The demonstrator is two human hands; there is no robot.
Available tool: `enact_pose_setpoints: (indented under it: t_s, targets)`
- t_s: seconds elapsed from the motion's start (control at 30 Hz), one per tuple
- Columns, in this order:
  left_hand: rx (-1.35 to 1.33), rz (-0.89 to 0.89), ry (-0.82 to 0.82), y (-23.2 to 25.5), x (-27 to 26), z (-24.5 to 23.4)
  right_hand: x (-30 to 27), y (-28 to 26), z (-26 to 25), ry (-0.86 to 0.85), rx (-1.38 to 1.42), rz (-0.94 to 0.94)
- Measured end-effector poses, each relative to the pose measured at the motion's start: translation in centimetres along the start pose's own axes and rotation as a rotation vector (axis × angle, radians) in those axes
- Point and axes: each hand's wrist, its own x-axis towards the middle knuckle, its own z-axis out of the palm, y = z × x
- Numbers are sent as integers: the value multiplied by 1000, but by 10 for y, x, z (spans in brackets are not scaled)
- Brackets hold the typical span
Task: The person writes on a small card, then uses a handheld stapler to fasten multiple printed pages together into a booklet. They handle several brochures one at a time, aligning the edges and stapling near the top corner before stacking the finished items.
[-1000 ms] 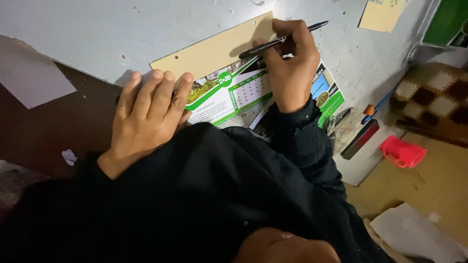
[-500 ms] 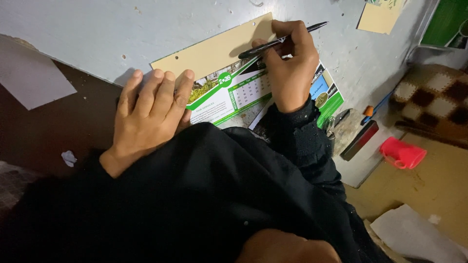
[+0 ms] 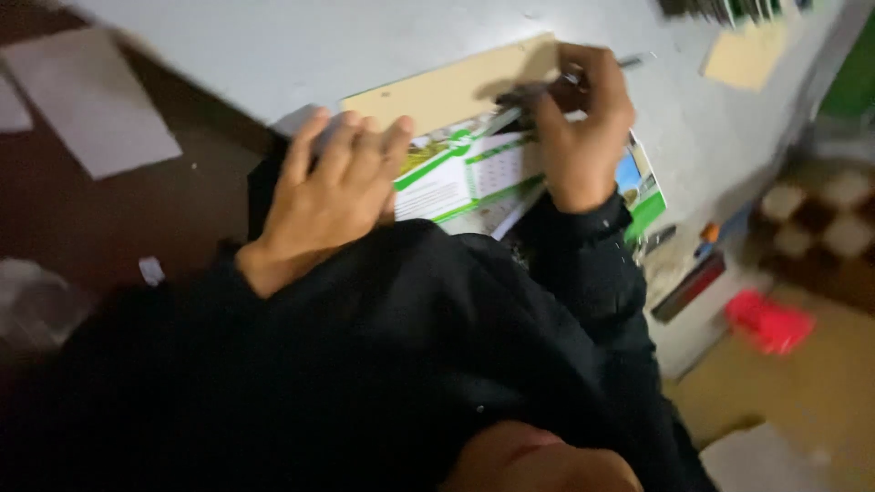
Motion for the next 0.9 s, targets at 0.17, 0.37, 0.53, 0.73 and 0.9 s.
enact_pose_setpoints:
  t_s: [0.17,0.37,0.53,0.73,0.9]
  targets:
    - [19,-19,197,1,-9,24,-13,2,7,241,-47,-19]
    - [65,-35,149,-2,-1,3,-17,-22,30,195,382,-2]
    - [24,-21,189,-4,-2,2,-15,-58,61,-79,590,-74]
    - [0,-39,189,-4,-3,3,-6,-72,69,-68,143,-248]
    - [3,-44,198,-7,-3,-1,-3,-71,72,-115,58,-298]
